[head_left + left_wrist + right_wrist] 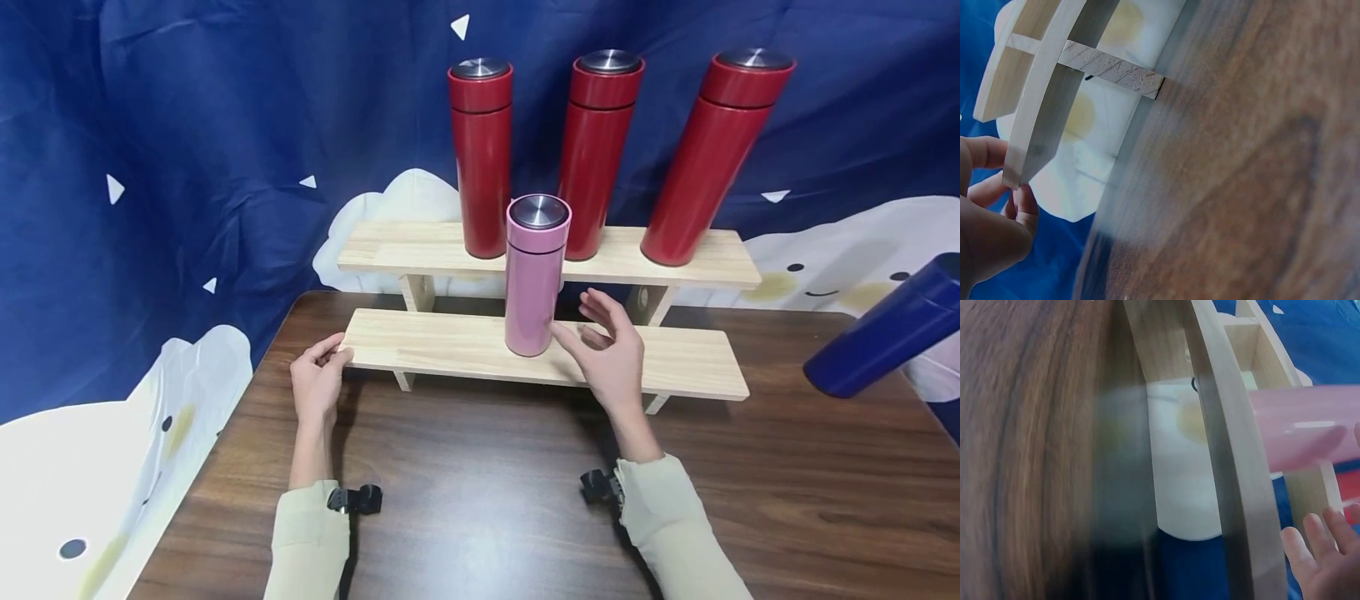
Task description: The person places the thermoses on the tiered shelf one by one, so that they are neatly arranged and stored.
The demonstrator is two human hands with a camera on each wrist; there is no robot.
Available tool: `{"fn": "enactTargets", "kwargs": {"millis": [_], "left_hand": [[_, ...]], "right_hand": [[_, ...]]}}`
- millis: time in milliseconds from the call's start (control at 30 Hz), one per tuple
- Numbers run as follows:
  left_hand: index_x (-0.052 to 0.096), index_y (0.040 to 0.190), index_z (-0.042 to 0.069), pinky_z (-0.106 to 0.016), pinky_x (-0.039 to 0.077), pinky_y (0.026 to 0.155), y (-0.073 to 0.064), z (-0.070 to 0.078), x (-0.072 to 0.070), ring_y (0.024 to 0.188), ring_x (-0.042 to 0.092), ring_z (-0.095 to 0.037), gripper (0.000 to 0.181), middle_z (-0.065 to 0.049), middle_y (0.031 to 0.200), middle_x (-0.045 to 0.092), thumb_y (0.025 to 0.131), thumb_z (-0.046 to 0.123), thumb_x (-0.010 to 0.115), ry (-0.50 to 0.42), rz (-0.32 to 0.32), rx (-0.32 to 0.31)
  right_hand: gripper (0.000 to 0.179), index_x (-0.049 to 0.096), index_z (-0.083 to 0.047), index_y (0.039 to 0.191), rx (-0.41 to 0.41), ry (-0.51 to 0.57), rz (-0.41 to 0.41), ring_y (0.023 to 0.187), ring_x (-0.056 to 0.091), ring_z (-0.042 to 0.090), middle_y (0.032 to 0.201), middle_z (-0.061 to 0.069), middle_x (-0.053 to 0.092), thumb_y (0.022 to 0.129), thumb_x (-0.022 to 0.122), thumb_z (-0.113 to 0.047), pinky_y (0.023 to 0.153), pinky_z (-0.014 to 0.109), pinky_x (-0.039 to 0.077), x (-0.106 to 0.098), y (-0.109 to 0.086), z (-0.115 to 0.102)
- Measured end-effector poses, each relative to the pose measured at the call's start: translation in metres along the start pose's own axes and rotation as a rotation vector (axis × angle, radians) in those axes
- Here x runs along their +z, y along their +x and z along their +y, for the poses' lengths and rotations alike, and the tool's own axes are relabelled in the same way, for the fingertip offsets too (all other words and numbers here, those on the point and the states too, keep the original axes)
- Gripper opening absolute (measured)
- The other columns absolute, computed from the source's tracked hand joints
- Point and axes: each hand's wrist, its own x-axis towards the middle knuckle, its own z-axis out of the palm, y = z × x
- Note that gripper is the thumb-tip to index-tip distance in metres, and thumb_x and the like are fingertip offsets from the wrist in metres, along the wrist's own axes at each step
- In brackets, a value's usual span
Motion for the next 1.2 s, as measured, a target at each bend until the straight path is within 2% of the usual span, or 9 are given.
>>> {"fn": "enactTargets", "kwargs": {"millis": [67, 200, 300, 433, 700, 967, 1200], "left_hand": [[0.072, 0.118, -0.005, -0.016, 0.044, 0.071, 0.000, 0.001, 0.001, 0.086, 0.053, -0.011, 0.036, -0.003, 0.097, 0.061, 0.083, -0.003, 0.068, 0.002, 0.000, -0.002], [0.072, 0.119, -0.004, -0.016, 0.044, 0.071, 0.001, 0.002, 0.001, 0.086, 0.052, -0.011, 0.036, -0.003, 0.098, 0.061, 0.082, -0.003, 0.068, 0.009, -0.003, -0.007], [0.072, 0.119, -0.004, -0.015, 0.043, 0.071, 0.001, 0.002, 0.001, 0.086, 0.052, -0.011, 0.036, -0.004, 0.099, 0.060, 0.083, -0.003, 0.068, 0.011, -0.005, -0.007], [0.072, 0.119, -0.004, -0.015, 0.043, 0.069, 0.001, 0.002, 0.001, 0.085, 0.052, -0.011, 0.035, -0.005, 0.099, 0.060, 0.084, -0.004, 0.068, 0.006, 0.002, -0.007], [0.072, 0.119, -0.004, -0.016, 0.043, 0.070, 0.001, 0.001, 0.000, 0.087, 0.052, -0.011, 0.035, -0.004, 0.100, 0.062, 0.084, -0.002, 0.068, 0.023, 0.004, -0.010], [0.072, 0.119, -0.004, -0.016, 0.044, 0.071, 0.000, 0.001, 0.001, 0.088, 0.052, -0.012, 0.035, -0.008, 0.103, 0.062, 0.084, -0.003, 0.067, 0.024, 0.003, -0.013], [0.072, 0.119, -0.005, -0.016, 0.044, 0.071, -0.001, 0.001, 0.001, 0.088, 0.052, -0.012, 0.035, -0.007, 0.103, 0.061, 0.084, -0.003, 0.067, 0.017, 0.001, -0.015]], "right_hand": [[0.062, 0.057, 0.005, 0.137, 0.009, 0.013, 0.021, 0.121, 0.060, 0.035, 0.131, 0.020, 0.063, 0.080, 0.081, 0.004, 0.099, 0.053, 0.049, -0.007, 0.003, 0.007], [0.063, 0.059, -0.003, 0.137, 0.022, 0.017, 0.066, 0.119, 0.062, 0.022, 0.130, 0.009, 0.065, 0.080, 0.083, 0.000, 0.097, 0.040, 0.052, -0.021, 0.008, 0.021], [0.062, 0.061, -0.006, 0.136, 0.022, 0.022, 0.088, 0.117, 0.063, 0.018, 0.127, 0.005, 0.066, 0.079, 0.085, -0.002, 0.095, 0.034, 0.053, -0.028, 0.008, 0.022], [0.061, 0.062, -0.008, 0.135, 0.022, 0.021, 0.113, 0.116, 0.063, 0.019, 0.126, 0.002, 0.067, 0.079, 0.086, -0.005, 0.094, 0.030, 0.053, -0.037, 0.008, 0.021], [0.060, 0.062, -0.005, 0.136, 0.016, 0.011, 0.191, 0.114, 0.065, 0.017, 0.127, 0.009, 0.068, 0.080, 0.085, -0.007, 0.091, 0.025, 0.053, -0.055, 0.010, 0.018], [0.058, 0.064, -0.005, 0.133, 0.011, 0.038, 0.271, 0.112, 0.065, 0.022, 0.126, 0.015, 0.066, 0.079, 0.084, -0.003, 0.088, 0.022, 0.053, -0.076, 0.011, 0.018], [0.057, 0.066, -0.010, 0.132, 0.016, 0.008, 0.343, 0.109, 0.065, 0.018, 0.124, 0.009, 0.068, 0.079, 0.085, -0.004, 0.089, 0.023, 0.053, -0.095, 0.011, 0.018]]}}
